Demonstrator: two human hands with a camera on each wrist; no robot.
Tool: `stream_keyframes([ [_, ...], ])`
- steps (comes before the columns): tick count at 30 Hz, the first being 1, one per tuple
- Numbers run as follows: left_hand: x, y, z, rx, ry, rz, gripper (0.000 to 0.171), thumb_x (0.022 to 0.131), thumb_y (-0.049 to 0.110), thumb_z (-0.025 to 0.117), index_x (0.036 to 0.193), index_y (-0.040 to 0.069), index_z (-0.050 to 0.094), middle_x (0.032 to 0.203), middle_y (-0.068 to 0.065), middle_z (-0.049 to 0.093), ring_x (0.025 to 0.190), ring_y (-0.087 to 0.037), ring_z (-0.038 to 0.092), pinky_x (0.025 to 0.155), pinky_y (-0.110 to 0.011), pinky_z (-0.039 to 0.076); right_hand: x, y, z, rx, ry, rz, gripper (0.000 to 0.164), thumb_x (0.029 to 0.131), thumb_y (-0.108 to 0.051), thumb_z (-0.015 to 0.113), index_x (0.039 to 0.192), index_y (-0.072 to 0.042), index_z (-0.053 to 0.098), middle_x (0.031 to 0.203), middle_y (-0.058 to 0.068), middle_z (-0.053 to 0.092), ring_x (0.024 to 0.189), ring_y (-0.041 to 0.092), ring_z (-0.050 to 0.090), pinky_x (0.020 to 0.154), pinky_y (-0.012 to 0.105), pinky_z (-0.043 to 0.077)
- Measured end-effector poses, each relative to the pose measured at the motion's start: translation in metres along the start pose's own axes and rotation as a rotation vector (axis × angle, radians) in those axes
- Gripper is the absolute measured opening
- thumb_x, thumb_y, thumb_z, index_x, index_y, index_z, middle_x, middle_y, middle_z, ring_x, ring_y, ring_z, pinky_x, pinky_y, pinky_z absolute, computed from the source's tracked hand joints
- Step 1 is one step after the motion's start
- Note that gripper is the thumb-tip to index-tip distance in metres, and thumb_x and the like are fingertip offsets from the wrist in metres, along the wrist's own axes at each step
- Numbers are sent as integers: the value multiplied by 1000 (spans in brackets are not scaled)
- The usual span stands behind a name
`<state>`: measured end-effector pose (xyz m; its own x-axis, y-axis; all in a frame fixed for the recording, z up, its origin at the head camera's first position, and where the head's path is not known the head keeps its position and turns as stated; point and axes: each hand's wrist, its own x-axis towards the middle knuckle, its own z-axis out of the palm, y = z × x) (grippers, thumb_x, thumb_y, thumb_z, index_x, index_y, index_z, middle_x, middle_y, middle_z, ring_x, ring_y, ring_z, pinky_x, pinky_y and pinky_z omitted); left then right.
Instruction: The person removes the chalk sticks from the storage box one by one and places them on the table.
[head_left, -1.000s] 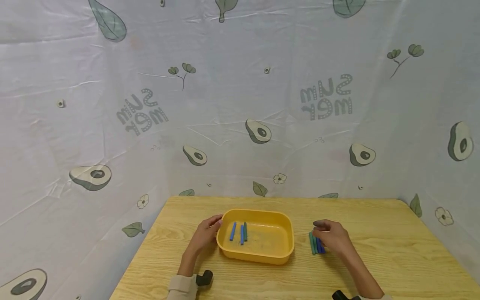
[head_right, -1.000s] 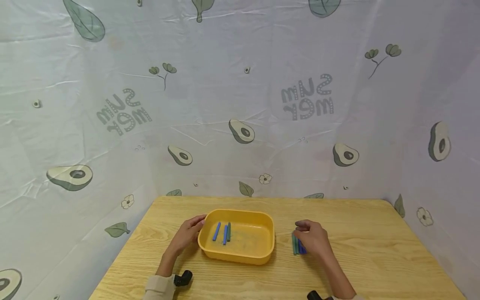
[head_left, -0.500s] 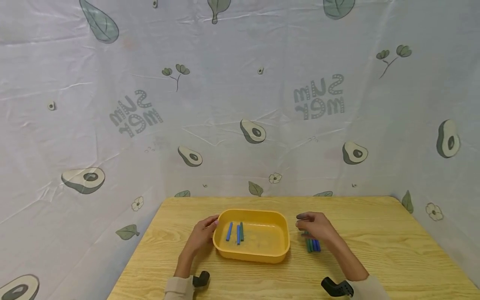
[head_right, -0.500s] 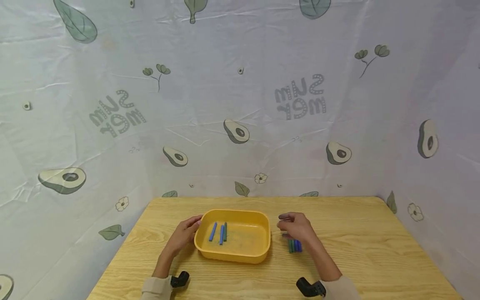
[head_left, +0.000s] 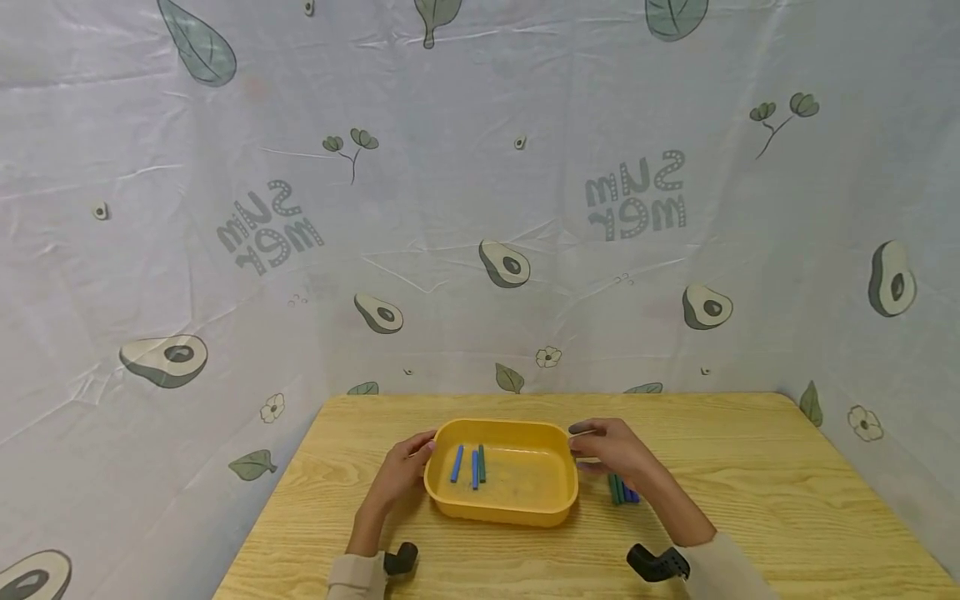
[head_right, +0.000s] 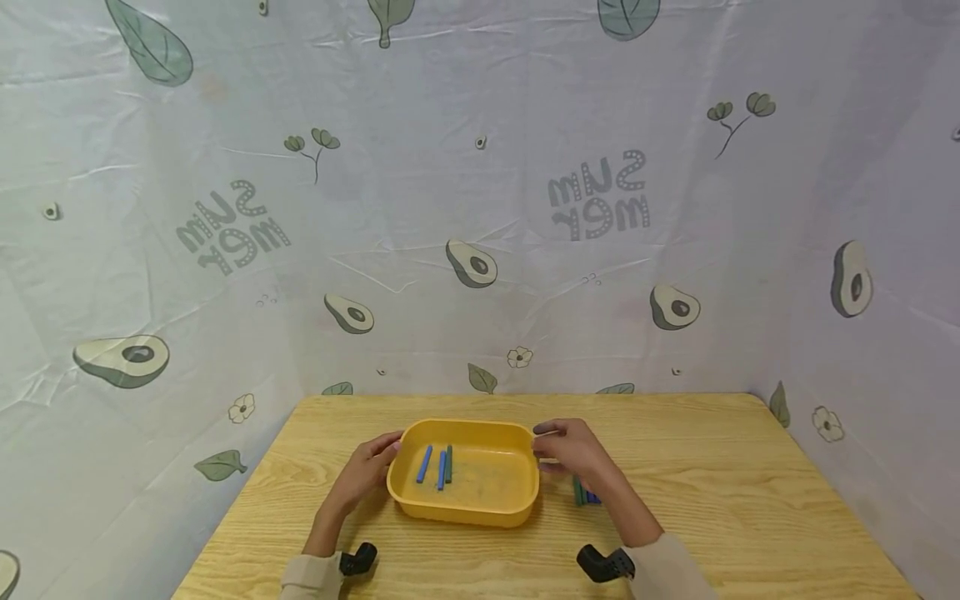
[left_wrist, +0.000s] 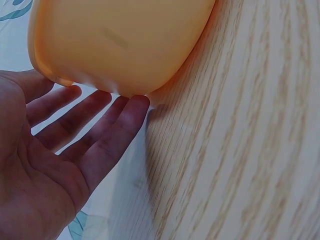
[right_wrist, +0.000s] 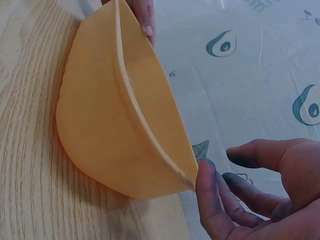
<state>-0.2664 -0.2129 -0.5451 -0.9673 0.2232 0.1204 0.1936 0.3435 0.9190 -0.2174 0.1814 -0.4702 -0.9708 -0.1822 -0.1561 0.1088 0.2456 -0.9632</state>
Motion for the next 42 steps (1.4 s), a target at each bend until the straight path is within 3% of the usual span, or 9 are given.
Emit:
stream_keyframes([
  [15, -1, 1, 0, -20, -8, -4, 47, 112, 33, 59, 151, 7, 62, 152, -17, 64, 136, -37, 64, 112, -55, 55, 8, -8, 10, 107, -41, 37, 55, 104, -12, 69, 148, 16, 50, 137, 31, 64, 114, 30, 76, 90, 40, 67],
  [28, -1, 2, 1, -16, -1, -10, 46, 112, 32, 59, 151, 8, 63, 152, -17, 64, 138, -37, 63, 113, -57, 53, 19, -12, 21, 181, -95, 59, 56, 106, -9, 65, 152, 17, 45, 146, 35, 58, 120, 35, 75, 95, 42, 65],
  [42, 1, 0, 0, 10, -11, -11, 45, 113, 31, 57, 151, 8, 62, 152, -17, 64, 139, -38, 63, 114, -57, 52, 30, -19, 35, 180, -122, 98, 57, 105, -8, 66, 151, 18, 45, 144, 36, 59, 123, 40, 73, 92, 41, 66],
])
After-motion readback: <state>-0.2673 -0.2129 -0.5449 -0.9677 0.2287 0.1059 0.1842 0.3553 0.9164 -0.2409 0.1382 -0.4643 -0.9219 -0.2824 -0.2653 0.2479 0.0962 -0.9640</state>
